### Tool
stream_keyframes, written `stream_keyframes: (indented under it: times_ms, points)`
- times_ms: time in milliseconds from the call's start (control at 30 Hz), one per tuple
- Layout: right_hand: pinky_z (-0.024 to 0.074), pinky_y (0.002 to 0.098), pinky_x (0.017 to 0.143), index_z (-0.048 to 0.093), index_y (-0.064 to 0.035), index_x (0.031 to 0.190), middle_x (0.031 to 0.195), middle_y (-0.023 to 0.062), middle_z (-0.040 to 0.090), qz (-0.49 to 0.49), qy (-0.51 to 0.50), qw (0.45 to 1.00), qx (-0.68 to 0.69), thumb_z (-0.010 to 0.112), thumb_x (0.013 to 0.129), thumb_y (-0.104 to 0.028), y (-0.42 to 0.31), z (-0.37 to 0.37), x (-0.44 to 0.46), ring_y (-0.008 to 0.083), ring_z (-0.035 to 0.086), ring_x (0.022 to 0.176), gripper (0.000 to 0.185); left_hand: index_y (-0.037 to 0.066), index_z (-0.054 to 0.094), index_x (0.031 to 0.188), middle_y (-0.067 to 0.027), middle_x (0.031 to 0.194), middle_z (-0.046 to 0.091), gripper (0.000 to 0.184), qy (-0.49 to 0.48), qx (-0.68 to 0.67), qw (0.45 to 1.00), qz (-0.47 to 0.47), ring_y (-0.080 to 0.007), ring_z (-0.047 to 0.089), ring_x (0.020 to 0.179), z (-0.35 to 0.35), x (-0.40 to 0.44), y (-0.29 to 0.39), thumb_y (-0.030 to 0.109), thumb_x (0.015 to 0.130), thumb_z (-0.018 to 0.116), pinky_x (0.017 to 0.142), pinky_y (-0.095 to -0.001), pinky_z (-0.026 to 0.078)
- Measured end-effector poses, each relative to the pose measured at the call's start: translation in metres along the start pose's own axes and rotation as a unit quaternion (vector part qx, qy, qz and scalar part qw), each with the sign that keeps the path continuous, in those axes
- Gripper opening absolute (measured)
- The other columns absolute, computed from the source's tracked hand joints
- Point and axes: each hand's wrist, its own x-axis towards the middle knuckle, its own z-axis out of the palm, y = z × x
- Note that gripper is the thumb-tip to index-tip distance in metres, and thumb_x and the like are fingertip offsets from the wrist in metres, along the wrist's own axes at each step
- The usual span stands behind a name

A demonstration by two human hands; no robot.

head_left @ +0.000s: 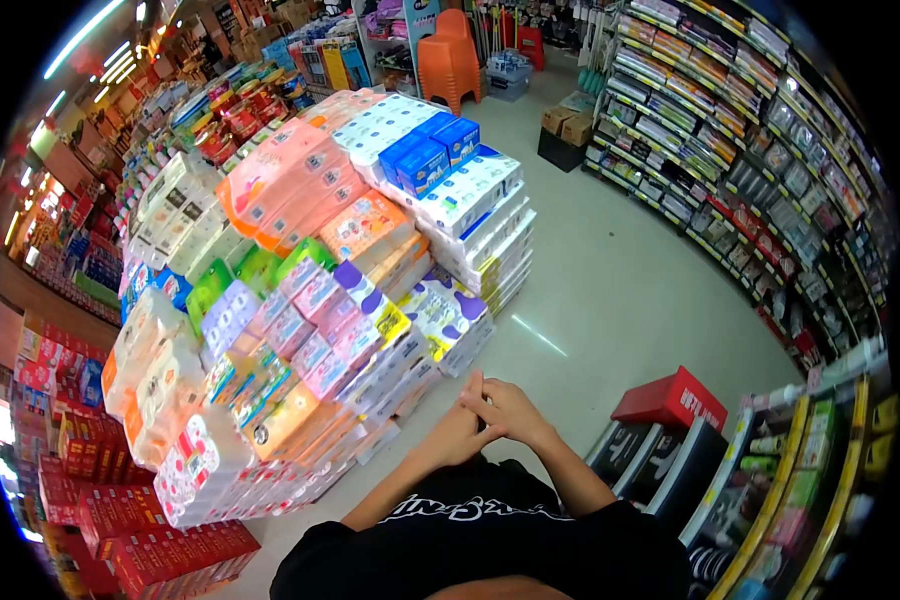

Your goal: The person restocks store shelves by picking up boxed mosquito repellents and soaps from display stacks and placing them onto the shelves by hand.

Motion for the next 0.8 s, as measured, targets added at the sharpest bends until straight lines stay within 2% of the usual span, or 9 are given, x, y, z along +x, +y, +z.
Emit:
stream_keyframes:
  times_ms: [133,267,300,467,500,600,633,733,800]
  points:
    - [0.05,0.043,0.084,0.063,0.0028,0.116,0.101,0.0227,0.068,-0.046,0.035,0.998,-0.018,0.058,0.098,-0.042,0.036,-0.036,0.08,0.0398,0.065,0.094,0.049,-0.012,0.012,0.154,-0.0356,0.159,0.017,0.101,0.071,0.019,0.997,0.004,-0.0465,0.017,0.15,-0.034,0.085,-0.032,0.041,0.091,0.07,0.123,-0.0454,0.02]
    - [0.054,0.0402,0.086,0.056,0.0034,0.131,0.112,0.0229,0.068,-0.005,0.0,0.999,-0.044,0.063,0.097,-0.034,0.048,-0.095,0.172,0.0348,0.069,0.1,0.051,-0.011,0.019,0.153,-0.0366,0.158,0.019,0.095,0.144,0.073,0.987,-0.004,-0.0487,0.021,0.149,-0.082,0.182,-0.065,0.041,0.092,0.07,0.122,-0.0471,0.023]
    - [0.0545,0.0399,0.086,0.056,0.0034,0.132,0.114,0.0227,0.068,-0.001,-0.001,0.999,-0.033,0.064,0.097,-0.033,0.049,-0.11,0.192,0.0342,0.069,0.101,0.051,-0.01,0.023,0.152,-0.0372,0.157,0.021,0.092,0.191,0.09,0.977,0.014,-0.0497,0.025,0.147,-0.092,0.208,-0.082,0.042,0.092,0.069,0.12,-0.0478,0.026]
    - [0.0545,0.0389,0.089,0.054,0.0049,0.134,0.125,0.0229,0.065,-0.007,0.014,0.998,-0.069,0.07,0.093,-0.03,0.061,-0.169,0.288,0.0321,0.068,0.108,0.057,-0.009,0.025,0.151,-0.039,0.155,0.023,0.088,0.356,0.144,0.922,-0.044,-0.0533,0.032,0.14,-0.17,0.319,-0.113,0.041,0.092,0.068,0.115,-0.0524,0.031]
    - [0.0536,0.0399,0.091,0.053,0.006,0.136,0.128,0.0225,0.064,-0.005,0.015,0.999,-0.039,0.071,0.092,-0.031,0.077,-0.173,0.308,0.0323,0.065,0.113,0.06,-0.008,0.026,0.151,-0.0395,0.154,0.024,0.087,0.386,0.163,0.906,-0.061,-0.054,0.034,0.139,-0.183,0.333,-0.118,0.04,0.092,0.068,0.114,-0.0533,0.033]
    - [0.0531,0.0404,0.093,0.05,0.0057,0.139,0.132,0.0233,0.061,-0.029,0.001,0.999,-0.039,0.071,0.092,-0.031,0.097,-0.184,0.369,0.0334,0.063,0.118,0.064,-0.004,0.029,0.152,-0.0404,0.153,0.024,0.082,0.452,0.157,0.87,-0.121,-0.0563,0.037,0.136,-0.216,0.373,-0.118,0.036,0.091,0.068,0.111,-0.0556,0.035]
    - [0.053,0.0408,0.094,0.045,0.005,0.144,0.139,0.0253,0.056,-0.038,-0.02,0.998,-0.037,0.073,0.09,-0.031,0.107,-0.185,0.392,0.0348,0.059,0.124,0.071,0.001,0.031,0.153,-0.0407,0.153,0.023,0.081,0.49,0.189,0.843,-0.114,-0.0573,0.038,0.134,-0.219,0.387,-0.128,0.033,0.09,0.069,0.11,-0.0563,0.037]
    - [0.0493,0.0427,0.097,0.042,0.0069,0.144,0.135,0.0296,0.056,-0.051,-0.018,0.998,0.013,0.073,0.089,-0.035,0.116,-0.184,0.449,0.0395,0.059,0.122,0.076,0.001,0.032,0.153,-0.0397,0.154,0.023,0.08,0.484,0.215,0.831,-0.171,-0.0582,0.039,0.133,-0.221,0.416,-0.15,0.033,0.09,0.069,0.109,-0.0573,0.038]
    - [0.0479,0.0433,0.1,0.035,0.0076,0.148,0.141,0.0311,0.051,-0.065,-0.046,0.997,0.012,0.074,0.088,-0.032,0.12,-0.187,0.487,0.0408,0.056,0.125,0.081,0.001,0.034,0.151,-0.0381,0.154,0.025,0.076,0.491,0.211,0.822,-0.196,-0.0565,0.04,0.133,-0.214,0.424,-0.152,0.027,0.089,0.069,0.107,-0.0564,0.041]
